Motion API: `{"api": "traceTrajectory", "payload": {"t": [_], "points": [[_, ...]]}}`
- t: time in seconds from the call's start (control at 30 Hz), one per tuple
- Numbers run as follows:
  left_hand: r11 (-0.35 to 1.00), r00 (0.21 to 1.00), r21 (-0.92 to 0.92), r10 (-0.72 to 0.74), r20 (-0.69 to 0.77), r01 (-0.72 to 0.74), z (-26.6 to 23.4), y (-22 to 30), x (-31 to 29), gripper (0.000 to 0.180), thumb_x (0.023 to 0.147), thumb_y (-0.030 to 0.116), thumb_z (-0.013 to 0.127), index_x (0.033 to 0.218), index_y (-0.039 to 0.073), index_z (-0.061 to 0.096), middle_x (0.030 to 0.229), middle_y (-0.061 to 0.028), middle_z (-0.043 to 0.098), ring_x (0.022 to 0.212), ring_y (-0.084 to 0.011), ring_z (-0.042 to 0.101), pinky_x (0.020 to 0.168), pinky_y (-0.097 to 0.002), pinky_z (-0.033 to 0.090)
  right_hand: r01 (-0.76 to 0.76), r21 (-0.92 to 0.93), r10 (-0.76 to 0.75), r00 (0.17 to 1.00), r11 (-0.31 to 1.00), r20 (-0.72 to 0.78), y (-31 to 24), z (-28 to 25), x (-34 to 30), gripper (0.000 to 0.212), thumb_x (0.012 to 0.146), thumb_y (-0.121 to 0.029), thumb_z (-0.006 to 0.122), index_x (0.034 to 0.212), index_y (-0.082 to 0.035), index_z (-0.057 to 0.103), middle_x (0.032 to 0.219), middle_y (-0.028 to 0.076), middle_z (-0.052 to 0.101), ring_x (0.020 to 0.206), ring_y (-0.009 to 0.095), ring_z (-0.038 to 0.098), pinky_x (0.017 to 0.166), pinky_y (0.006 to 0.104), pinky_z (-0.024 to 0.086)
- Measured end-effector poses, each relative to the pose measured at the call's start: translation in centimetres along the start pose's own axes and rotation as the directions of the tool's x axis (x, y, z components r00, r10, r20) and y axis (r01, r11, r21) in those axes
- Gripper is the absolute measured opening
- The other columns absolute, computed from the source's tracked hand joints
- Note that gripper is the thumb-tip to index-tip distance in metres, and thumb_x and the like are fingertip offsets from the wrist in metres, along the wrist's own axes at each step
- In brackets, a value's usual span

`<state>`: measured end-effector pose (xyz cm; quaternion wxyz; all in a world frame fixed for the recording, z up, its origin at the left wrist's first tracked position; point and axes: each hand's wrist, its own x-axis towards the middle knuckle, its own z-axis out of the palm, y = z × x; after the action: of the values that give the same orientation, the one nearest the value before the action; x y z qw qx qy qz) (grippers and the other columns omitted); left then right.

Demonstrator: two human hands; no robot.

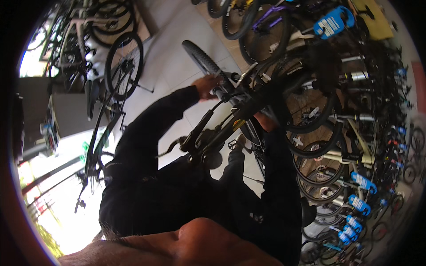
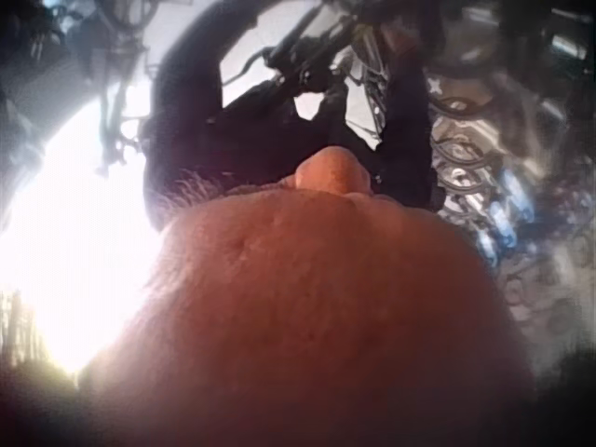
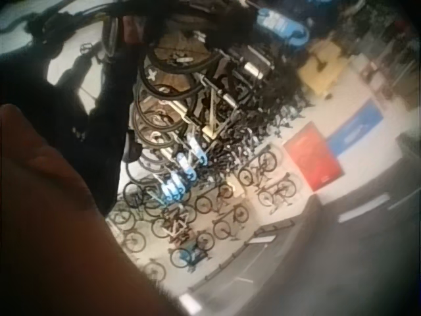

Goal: The person adjusts the bicycle seat and then the handlebar stem using an Allen key. They tighten bolts on the seat post and later on the handlebar stem while holding the components steady.

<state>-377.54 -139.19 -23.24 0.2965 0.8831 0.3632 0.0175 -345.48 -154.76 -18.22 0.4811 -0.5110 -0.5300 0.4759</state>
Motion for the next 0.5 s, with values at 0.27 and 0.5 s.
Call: {"api": "traceTrajectory", "payload": {"t": [0.27, 0.5], "points": [[0.970, 0.989, -0.239, 0.076, 0.124, -0.045, 11.9, -2.8, 5.4, 0.058, 0.082, 0.034, 0.079, 0.134, 0.012, 0.064, 0.119, -0.0192, 0.072, 0.110, -0.0383, 0.070, 0.094, -0.0440, 0.057, 0.139, -0.265, -0.175, 0.977, 0.954, -0.119, -8.2, 4.2, -0.7, 0.036, 0.091, -0.016, 0.083, 0.123, -0.003, 0.073, 0.113, 0.009, 0.077, 0.103, 0.019, 0.073, 0.091, 0.0349, 0.059], [0.454, 0.996, -0.887, 0.007, -0.094, -0.087, 12.5, -1.3, 4.4, 0.047, 0.102, 0.035, 0.067, 0.140, 0.008, 0.059, 0.137, -0.0103, 0.065, 0.121, -0.0247, 0.065, 0.104, -0.0400, 0.054, 0.148, -0.049, -0.156, 0.920, 0.988, -0.358, -7.1, 6.9, -0.2, 0.035, 0.092, -0.011, 0.082, 0.124, -0.002, 0.072, 0.112, 0.008, 0.077, 0.100, 0.015, 0.073, 0.088, 0.0324, 0.059]]}}
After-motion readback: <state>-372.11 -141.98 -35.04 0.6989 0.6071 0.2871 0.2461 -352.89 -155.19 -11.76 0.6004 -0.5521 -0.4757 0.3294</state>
